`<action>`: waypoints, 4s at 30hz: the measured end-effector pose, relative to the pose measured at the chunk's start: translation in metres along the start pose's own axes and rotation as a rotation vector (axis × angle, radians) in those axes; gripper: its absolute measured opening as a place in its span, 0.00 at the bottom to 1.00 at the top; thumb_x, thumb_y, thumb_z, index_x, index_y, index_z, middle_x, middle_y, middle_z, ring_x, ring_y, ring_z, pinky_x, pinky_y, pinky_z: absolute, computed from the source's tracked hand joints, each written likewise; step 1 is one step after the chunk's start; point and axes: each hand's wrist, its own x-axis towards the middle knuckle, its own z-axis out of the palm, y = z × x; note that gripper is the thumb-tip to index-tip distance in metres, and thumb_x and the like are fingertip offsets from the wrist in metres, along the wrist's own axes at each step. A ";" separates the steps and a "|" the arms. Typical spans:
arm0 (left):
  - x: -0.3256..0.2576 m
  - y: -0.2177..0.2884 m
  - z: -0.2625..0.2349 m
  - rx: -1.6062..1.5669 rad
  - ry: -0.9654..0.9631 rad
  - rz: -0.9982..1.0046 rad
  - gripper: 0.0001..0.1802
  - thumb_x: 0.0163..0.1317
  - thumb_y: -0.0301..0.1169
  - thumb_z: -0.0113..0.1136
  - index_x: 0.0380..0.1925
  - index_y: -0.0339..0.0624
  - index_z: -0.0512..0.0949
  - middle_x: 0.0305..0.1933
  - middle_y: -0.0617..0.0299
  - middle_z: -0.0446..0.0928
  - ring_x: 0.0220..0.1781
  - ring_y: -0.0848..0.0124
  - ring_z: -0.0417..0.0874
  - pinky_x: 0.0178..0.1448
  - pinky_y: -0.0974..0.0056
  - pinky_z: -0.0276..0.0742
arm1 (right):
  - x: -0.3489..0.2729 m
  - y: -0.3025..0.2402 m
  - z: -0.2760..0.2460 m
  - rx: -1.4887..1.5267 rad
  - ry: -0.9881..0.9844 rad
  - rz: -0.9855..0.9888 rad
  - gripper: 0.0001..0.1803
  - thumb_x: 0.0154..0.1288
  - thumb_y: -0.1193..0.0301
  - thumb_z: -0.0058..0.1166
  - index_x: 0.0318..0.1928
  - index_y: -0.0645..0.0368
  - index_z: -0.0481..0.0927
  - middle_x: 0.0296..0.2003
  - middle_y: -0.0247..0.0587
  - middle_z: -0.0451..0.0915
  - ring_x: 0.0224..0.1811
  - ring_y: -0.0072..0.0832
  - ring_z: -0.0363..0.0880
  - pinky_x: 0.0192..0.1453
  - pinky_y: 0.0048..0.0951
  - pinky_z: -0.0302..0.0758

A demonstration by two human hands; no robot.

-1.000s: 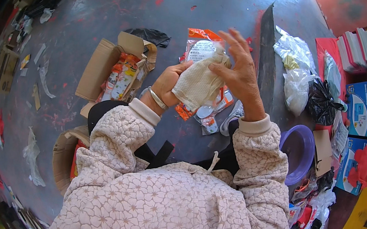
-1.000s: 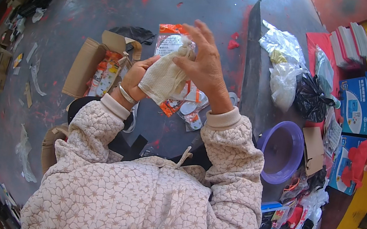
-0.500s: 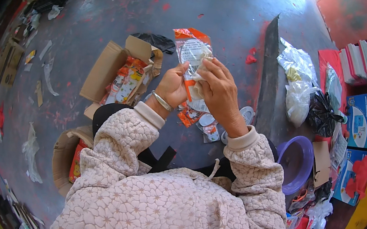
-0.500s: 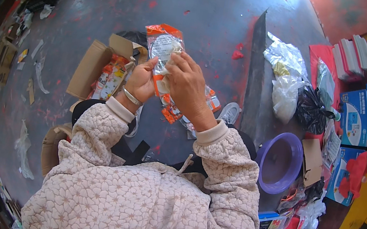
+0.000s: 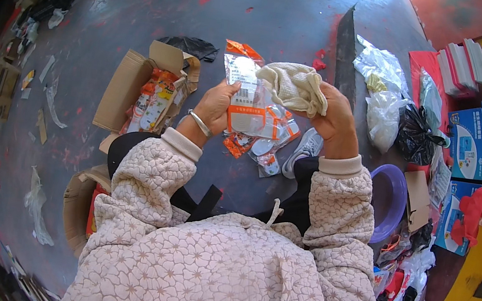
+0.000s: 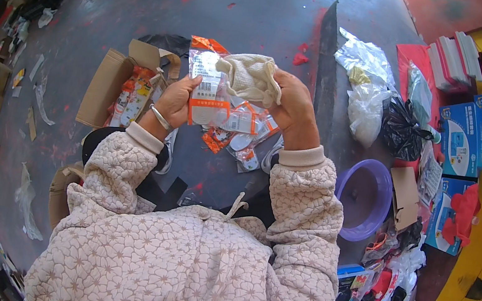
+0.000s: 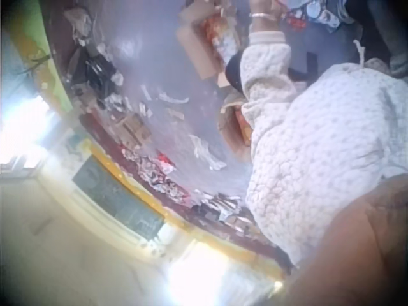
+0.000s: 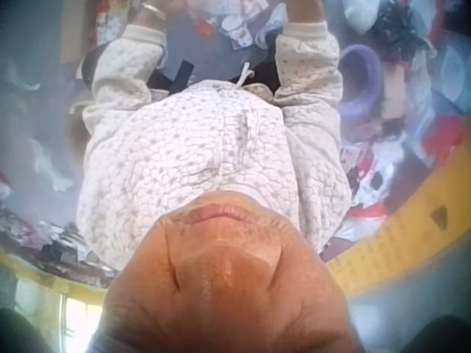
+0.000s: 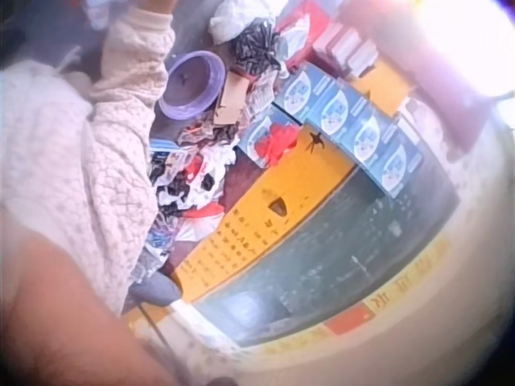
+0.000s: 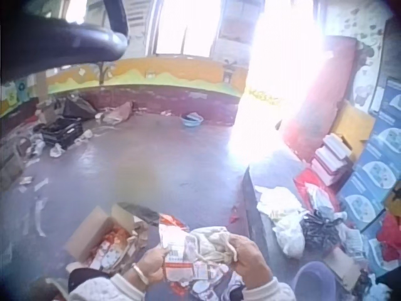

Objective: The person sits on the floor and wipes the surface of multiple snack packages with a white cloth. They pick up each package, wipe it, and place it into a cardboard box.

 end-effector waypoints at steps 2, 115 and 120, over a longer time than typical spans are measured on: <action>-0.003 0.003 0.002 -0.073 -0.164 -0.045 0.18 0.68 0.36 0.35 0.55 0.40 0.58 0.51 0.54 0.69 0.51 0.60 0.75 0.53 0.53 0.75 | 0.000 0.004 -0.001 0.132 -0.156 0.072 0.14 0.65 0.72 0.40 0.43 0.70 0.71 0.38 0.47 0.76 0.35 0.31 0.78 0.38 0.29 0.79; -0.034 0.014 0.018 0.862 -0.284 0.317 0.19 0.62 0.29 0.46 0.52 0.33 0.68 0.45 0.63 0.73 0.46 0.78 0.71 0.51 0.70 0.68 | 0.012 0.011 0.006 0.039 0.103 -0.198 0.07 0.55 0.77 0.48 0.35 0.65 0.73 0.29 0.48 0.78 0.25 0.36 0.78 0.23 0.33 0.76; -0.032 0.015 0.015 0.728 -0.304 0.117 0.19 0.64 0.34 0.47 0.52 0.34 0.67 0.45 0.61 0.73 0.46 0.77 0.72 0.49 0.70 0.71 | 0.001 0.000 0.013 0.131 0.098 -0.141 0.03 0.57 0.80 0.47 0.34 0.66 0.71 0.29 0.47 0.76 0.27 0.34 0.78 0.33 0.36 0.80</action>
